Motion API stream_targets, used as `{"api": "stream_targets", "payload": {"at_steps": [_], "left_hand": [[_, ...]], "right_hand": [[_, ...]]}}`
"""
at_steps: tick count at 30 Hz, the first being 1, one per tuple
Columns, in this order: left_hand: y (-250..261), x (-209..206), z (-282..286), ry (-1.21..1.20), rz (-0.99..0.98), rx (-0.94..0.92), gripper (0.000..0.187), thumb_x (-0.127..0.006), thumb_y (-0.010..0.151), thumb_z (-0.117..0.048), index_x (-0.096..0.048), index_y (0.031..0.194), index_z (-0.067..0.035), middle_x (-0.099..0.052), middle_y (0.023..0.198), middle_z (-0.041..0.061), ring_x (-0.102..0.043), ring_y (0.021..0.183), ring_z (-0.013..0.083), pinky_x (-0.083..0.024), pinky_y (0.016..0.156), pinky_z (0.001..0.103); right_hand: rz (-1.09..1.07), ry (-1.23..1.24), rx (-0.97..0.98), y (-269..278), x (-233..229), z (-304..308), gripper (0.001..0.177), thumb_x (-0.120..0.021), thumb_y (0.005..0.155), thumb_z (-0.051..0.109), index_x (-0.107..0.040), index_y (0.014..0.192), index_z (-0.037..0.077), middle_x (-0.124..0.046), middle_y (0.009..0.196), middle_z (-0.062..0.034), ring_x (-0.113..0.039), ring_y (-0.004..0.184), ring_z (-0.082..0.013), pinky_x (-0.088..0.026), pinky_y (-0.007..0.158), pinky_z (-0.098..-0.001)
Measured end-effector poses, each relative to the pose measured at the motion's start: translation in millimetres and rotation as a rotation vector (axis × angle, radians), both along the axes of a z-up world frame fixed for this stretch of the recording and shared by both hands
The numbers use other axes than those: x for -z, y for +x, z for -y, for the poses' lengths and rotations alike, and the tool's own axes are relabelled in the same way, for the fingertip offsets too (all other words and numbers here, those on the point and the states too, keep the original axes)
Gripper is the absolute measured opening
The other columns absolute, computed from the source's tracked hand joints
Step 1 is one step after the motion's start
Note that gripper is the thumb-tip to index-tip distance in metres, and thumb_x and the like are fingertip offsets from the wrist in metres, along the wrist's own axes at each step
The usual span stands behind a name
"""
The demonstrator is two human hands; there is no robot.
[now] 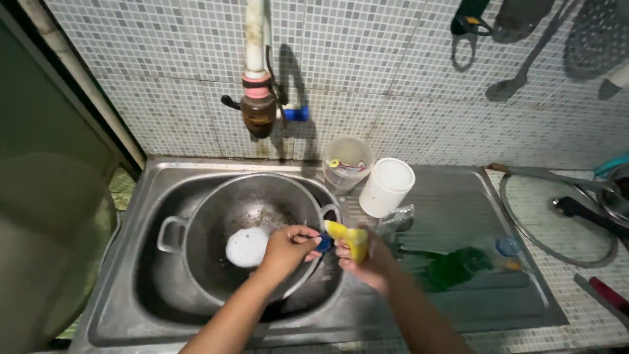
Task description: Washing a large metal pot and other items in a sink.
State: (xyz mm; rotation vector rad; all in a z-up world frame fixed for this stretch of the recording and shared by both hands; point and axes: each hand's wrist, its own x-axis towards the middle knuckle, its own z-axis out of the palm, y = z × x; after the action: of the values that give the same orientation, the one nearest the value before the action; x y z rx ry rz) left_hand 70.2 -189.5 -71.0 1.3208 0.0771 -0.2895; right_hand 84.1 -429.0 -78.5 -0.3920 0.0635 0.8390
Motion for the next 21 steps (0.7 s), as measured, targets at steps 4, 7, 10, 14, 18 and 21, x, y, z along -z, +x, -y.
{"api": "stream_targets", "payload": {"at_steps": [4,7,10,14,18,21], "left_hand": [[-7.2,-4.7,19.8,0.002,-0.003,0.017,0.022,-0.077,0.087,-0.008,-0.074,0.107,0.002,-0.076,0.082,0.013,-0.074,0.07,0.0166,-0.058,0.062,0.025],[-9.3,-5.3,31.8,-0.032,-0.037,0.032,0.022,-0.079,0.087,-0.008,-0.073,0.105,0.003,-0.077,0.084,0.012,-0.073,0.071,0.0154,-0.058,0.063,0.025],[-11.9,-8.6,41.8,-0.042,-0.056,0.019,0.023,-0.08,0.085,-0.008,-0.071,0.105,0.002,-0.076,0.085,0.011,-0.075,0.074,0.0158,-0.06,0.064,0.025],[-15.0,-4.4,52.2,-0.023,-0.07,0.007,0.025,-0.08,0.084,-0.009,-0.072,0.105,0.002,-0.076,0.085,0.012,-0.075,0.072,0.0174,-0.059,0.063,0.025],[-26.9,-6.1,64.2,0.037,-0.106,0.046,0.024,-0.081,0.084,-0.009,-0.072,0.104,0.003,-0.075,0.083,0.013,-0.075,0.071,0.0174,-0.058,0.061,0.025],[-30.7,14.4,86.0,0.038,-0.138,0.138,0.024,-0.08,0.084,-0.01,-0.071,0.103,0.001,-0.075,0.083,0.011,-0.075,0.068,0.0177,-0.06,0.061,0.026]], "right_hand": [[0.053,-0.067,0.093,-22.9,-19.0,-4.8,0.045,-0.057,0.095,0.051,-0.059,0.106,0.007,-0.059,0.086,-0.0056,-0.055,0.076,-0.0183,-0.044,0.069,-0.0342],[0.095,-0.207,0.061,-25.6,-12.1,4.0,0.027,-0.056,0.093,0.027,-0.056,0.112,0.008,-0.059,0.098,-0.0019,-0.053,0.086,-0.0151,-0.042,0.08,-0.0319],[0.086,-0.293,0.081,-26.4,-22.1,6.9,0.044,-0.059,0.091,0.039,-0.063,0.12,0.007,-0.06,0.09,-0.0013,-0.051,0.076,-0.0139,-0.04,0.069,-0.0302],[0.048,-0.336,0.164,-18.2,8.7,34.7,0.045,-0.059,0.099,0.049,-0.058,0.118,0.008,-0.06,0.09,-0.0037,-0.052,0.075,-0.0166,-0.044,0.069,-0.0336],[0.176,-0.677,0.207,-17.1,-11.5,65.0,0.065,-0.052,0.097,0.058,-0.059,0.136,0.006,-0.07,0.112,-0.0101,-0.061,0.086,-0.0178,-0.051,0.076,-0.0337],[0.319,-0.954,0.247,-15.8,-48.9,75.8,0.064,-0.048,0.095,0.055,-0.056,0.136,0.008,-0.071,0.126,-0.0108,-0.071,0.11,-0.0241,-0.057,0.088,-0.0399]]}}
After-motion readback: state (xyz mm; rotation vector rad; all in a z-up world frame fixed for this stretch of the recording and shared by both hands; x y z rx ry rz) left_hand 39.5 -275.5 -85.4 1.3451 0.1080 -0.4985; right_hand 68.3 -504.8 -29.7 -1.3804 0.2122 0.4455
